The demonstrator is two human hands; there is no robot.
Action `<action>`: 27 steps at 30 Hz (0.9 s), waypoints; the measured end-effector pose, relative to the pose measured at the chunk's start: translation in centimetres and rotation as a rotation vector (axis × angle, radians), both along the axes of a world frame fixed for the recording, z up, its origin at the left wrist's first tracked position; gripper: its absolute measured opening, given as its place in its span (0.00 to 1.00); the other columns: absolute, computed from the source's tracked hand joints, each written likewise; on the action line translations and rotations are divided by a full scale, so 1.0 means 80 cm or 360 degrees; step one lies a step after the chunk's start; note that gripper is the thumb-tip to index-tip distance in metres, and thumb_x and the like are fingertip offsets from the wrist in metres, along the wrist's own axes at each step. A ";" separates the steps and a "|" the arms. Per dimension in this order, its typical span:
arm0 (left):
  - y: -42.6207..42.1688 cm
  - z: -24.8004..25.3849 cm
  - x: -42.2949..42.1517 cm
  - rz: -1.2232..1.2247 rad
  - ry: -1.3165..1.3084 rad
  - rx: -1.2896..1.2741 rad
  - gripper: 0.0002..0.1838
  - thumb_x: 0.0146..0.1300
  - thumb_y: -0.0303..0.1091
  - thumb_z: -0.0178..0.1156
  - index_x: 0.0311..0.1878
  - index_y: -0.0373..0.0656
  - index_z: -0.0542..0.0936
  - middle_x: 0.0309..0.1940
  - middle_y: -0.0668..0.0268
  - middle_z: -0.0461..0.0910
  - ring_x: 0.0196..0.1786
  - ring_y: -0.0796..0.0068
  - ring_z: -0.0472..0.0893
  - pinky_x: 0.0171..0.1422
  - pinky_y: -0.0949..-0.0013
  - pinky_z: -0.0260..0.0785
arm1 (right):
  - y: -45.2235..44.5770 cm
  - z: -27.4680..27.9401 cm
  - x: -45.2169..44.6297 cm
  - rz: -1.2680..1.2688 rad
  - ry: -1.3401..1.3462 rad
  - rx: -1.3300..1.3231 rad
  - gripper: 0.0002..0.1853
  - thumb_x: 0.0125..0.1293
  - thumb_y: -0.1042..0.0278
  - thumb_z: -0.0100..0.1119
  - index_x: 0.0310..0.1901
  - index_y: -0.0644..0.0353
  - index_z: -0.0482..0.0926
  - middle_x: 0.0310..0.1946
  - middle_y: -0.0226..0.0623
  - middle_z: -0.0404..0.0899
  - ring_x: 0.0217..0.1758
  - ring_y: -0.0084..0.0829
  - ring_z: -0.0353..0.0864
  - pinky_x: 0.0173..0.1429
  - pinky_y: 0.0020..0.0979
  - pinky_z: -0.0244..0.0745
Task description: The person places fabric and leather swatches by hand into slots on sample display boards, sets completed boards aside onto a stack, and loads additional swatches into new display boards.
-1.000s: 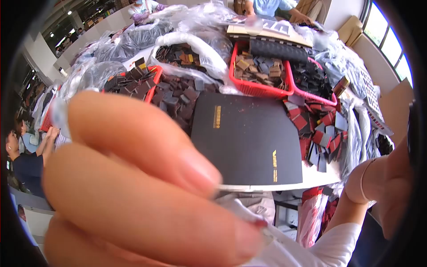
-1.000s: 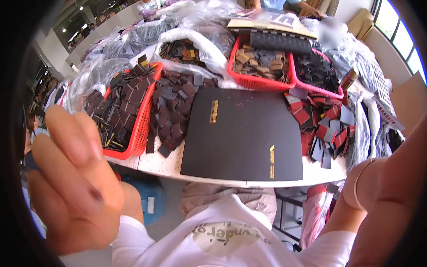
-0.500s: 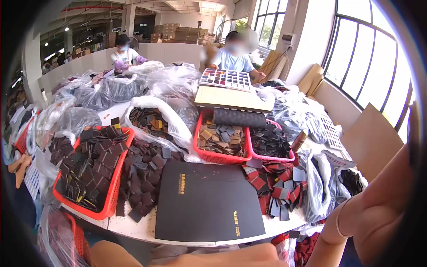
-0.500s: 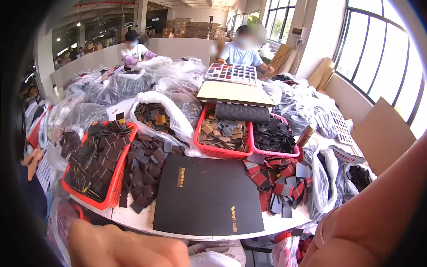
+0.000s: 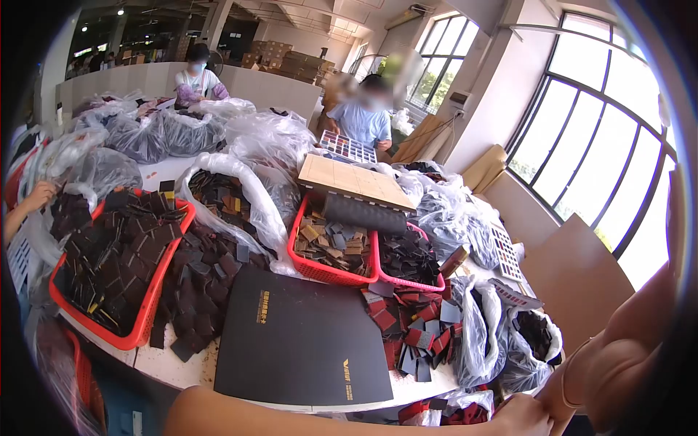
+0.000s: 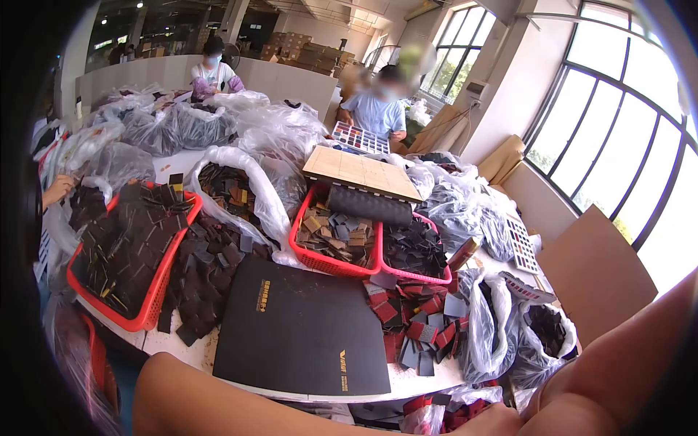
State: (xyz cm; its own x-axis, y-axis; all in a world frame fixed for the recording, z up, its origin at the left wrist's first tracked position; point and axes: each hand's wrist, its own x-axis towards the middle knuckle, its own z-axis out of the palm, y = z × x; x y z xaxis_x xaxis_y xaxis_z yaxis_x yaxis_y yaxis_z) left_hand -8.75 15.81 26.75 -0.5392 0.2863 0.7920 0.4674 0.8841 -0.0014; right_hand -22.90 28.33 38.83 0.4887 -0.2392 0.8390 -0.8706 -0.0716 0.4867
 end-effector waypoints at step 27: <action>-0.005 -0.005 0.002 0.0013 0.0070 0.0027 0.12 0.63 0.38 0.56 0.46 0.44 0.78 0.35 0.70 0.76 0.37 0.73 0.73 0.40 0.68 0.62 | 0.039 -0.012 -0.005 -0.0094 0.0048 0.0080 0.24 0.64 0.66 0.59 0.59 0.68 0.68 0.55 0.49 0.73 0.56 0.38 0.74 0.61 0.37 0.68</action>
State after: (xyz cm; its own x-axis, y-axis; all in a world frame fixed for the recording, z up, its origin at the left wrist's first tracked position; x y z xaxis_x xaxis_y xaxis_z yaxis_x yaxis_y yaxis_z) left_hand -8.58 15.39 26.38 -0.5058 0.2684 0.8198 0.4600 0.8879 -0.0070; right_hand -23.29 31.42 37.90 0.4972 -0.3098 0.8104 -0.8591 -0.0456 0.5097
